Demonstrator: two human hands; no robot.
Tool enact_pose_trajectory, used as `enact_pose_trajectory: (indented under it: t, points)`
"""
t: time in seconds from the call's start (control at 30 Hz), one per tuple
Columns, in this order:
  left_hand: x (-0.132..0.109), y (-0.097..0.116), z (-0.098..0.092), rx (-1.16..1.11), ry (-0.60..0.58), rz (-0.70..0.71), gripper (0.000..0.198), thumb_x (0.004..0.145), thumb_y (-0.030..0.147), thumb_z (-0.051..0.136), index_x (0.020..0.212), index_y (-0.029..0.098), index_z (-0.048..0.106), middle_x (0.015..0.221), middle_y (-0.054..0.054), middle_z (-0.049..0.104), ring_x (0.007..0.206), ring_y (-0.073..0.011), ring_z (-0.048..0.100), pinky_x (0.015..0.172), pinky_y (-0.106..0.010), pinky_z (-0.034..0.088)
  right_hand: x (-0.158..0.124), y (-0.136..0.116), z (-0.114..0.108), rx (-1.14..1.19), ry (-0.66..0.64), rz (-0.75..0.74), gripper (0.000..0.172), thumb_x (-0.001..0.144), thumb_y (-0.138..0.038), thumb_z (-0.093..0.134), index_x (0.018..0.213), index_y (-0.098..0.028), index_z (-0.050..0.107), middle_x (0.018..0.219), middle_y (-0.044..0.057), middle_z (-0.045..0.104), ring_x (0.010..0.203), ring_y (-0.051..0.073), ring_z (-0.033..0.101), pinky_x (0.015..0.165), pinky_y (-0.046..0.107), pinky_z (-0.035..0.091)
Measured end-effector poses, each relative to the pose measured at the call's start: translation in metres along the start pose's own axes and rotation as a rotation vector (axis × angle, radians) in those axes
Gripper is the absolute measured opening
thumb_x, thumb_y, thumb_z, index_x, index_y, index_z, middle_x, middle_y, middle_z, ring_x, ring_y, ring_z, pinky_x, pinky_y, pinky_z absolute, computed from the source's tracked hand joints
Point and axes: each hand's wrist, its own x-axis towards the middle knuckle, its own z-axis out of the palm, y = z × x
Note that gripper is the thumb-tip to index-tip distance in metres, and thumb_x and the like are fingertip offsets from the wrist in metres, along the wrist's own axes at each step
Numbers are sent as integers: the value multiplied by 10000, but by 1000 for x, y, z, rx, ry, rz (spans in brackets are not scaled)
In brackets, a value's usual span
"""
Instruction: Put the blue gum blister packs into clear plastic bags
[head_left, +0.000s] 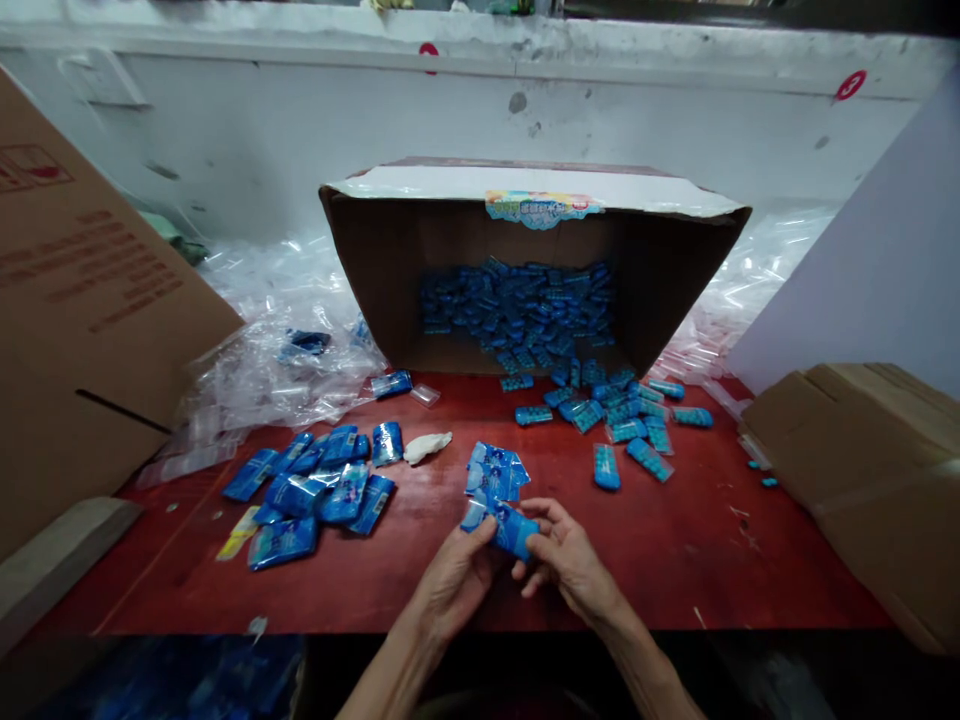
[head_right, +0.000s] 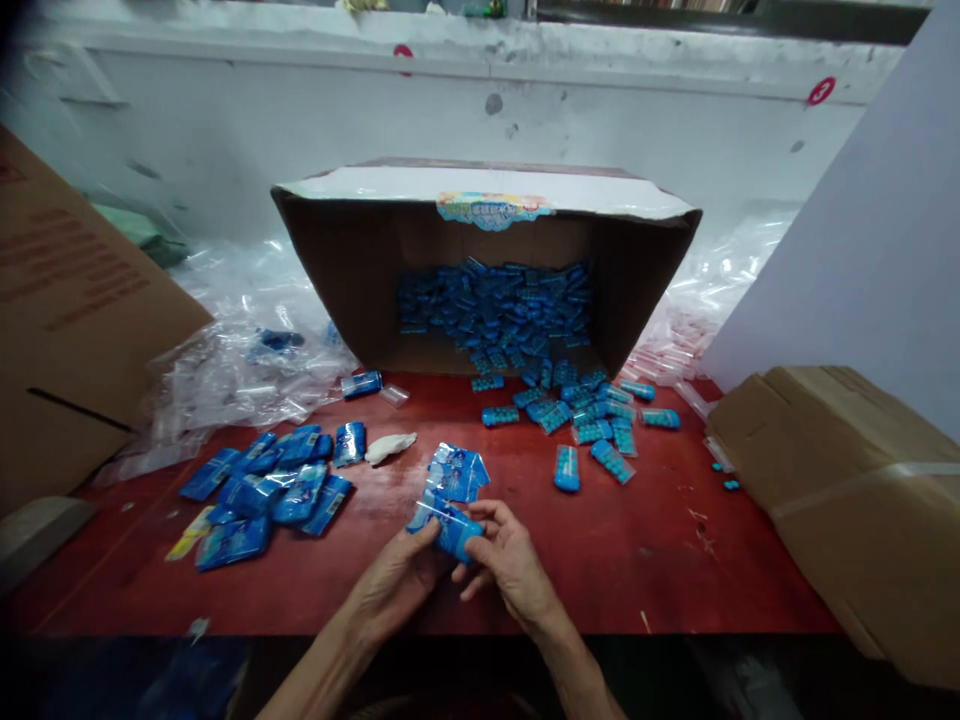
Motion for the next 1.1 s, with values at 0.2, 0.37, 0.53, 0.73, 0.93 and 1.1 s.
enact_pose_trajectory:
  t: [0.2, 0.37, 0.53, 0.73, 0.93, 1.1]
  points:
    - [3, 1, 0, -32, -45, -43, 87, 723, 171, 555, 771, 119, 605, 712, -38, 624, 647, -142, 567, 614, -275, 437, -2, -3, 2, -207, 71, -115, 320, 676, -329, 628, 945, -171, 555, 631, -17, 583, 530, 117, 572, 482, 222, 471]
    - [5, -3, -3, -69, 7, -50, 118, 741, 167, 540, 817, 107, 607, 778, -55, 647, 720, -136, 587, 700, -266, 448, 8, 10, -2, -18, 55, -74, 383, 675, -380, 617, 1002, -203, 523, 798, 12, 578, 447, 70, 497, 358, 183, 413]
    - [1, -3, -3, -59, -59, -82, 209, 747, 179, 536, 939, 110, 585, 866, -94, 653, 878, -178, 587, 859, -315, 402, 10, 12, -7, -59, 42, -172, 546, 598, -360, 694, 1088, -250, 480, 828, 3, 562, 637, 109, 520, 522, 198, 436]
    - [-3, 6, 3, -23, -194, -103, 278, 732, 162, 540, 1003, 104, 566, 988, -135, 632, 1025, -232, 526, 914, -360, 353, 5, 3, -12, -144, -51, -173, 725, 543, -398, 730, 1186, -276, 420, 890, -4, 562, 767, 153, 528, 713, 277, 422]
    - [-5, 3, 8, 22, -197, -83, 249, 724, 160, 558, 963, 96, 590, 934, -127, 645, 957, -218, 560, 897, -340, 361, 6, 0, -17, -160, -89, -194, 679, 585, -475, 678, 1185, -270, 435, 908, -1, 547, 832, 169, 526, 756, 279, 410]
    - [-3, -11, 8, 12, -64, 8, 186, 703, 217, 595, 842, 99, 634, 808, -83, 657, 811, -171, 586, 857, -293, 380, 3, 10, -10, -309, 40, -269, 523, 682, -526, 561, 1118, -242, 509, 849, 19, 570, 774, 179, 538, 708, 277, 431]
